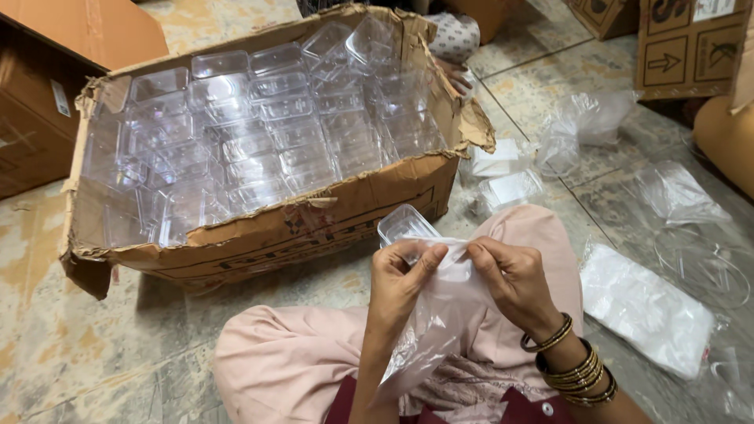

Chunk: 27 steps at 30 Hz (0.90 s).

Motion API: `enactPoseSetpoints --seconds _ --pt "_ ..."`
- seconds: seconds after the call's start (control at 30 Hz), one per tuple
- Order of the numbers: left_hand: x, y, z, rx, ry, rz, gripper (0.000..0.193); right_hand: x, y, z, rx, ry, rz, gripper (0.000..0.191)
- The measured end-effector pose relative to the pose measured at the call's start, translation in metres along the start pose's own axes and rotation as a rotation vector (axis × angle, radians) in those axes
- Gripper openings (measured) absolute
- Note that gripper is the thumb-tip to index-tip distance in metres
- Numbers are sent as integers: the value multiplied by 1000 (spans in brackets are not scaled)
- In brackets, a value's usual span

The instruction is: The person sits on the floor and packs clear plastic containers into clear plastic bags, then places the bagged containers into a large cardboard box alongside other stacked containers. They occasionally reach into the box to reposition containers and pull new bags from a pile beside them.

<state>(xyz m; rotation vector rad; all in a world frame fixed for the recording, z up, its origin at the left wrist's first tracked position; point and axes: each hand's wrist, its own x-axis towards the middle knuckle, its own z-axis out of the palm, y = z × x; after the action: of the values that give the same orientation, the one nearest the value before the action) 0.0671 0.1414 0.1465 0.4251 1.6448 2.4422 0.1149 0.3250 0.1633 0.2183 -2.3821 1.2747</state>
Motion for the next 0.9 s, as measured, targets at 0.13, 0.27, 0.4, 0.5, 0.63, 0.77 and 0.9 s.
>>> enactPoseSetpoints --seconds 0.13,0.27,0.4,0.5,0.63,0.77,0.9 --pt "2 -4 -1 -99 -31 -70 19 0 2 1 -57 -35 89 32" --pt "5 -6 0 -85 -44 -12 18 3 -4 -1 -59 -32 63 32" --pt "5 -7 1 -70 -58 19 14 6 -13 -4 46 -67 19 25" --pt "4 -8 0 -41 -50 -32 14 8 -15 -3 -18 -97 10 20" --pt "2 -11 0 -7 -30 -24 18 4 -10 0 -30 -96 -42 21" --pt "2 -12 2 -46 -30 -7 23 3 -6 2 -66 -87 -14 22" --pt "4 -9 0 -25 -36 -71 18 6 -6 -1 -48 -33 43 22"
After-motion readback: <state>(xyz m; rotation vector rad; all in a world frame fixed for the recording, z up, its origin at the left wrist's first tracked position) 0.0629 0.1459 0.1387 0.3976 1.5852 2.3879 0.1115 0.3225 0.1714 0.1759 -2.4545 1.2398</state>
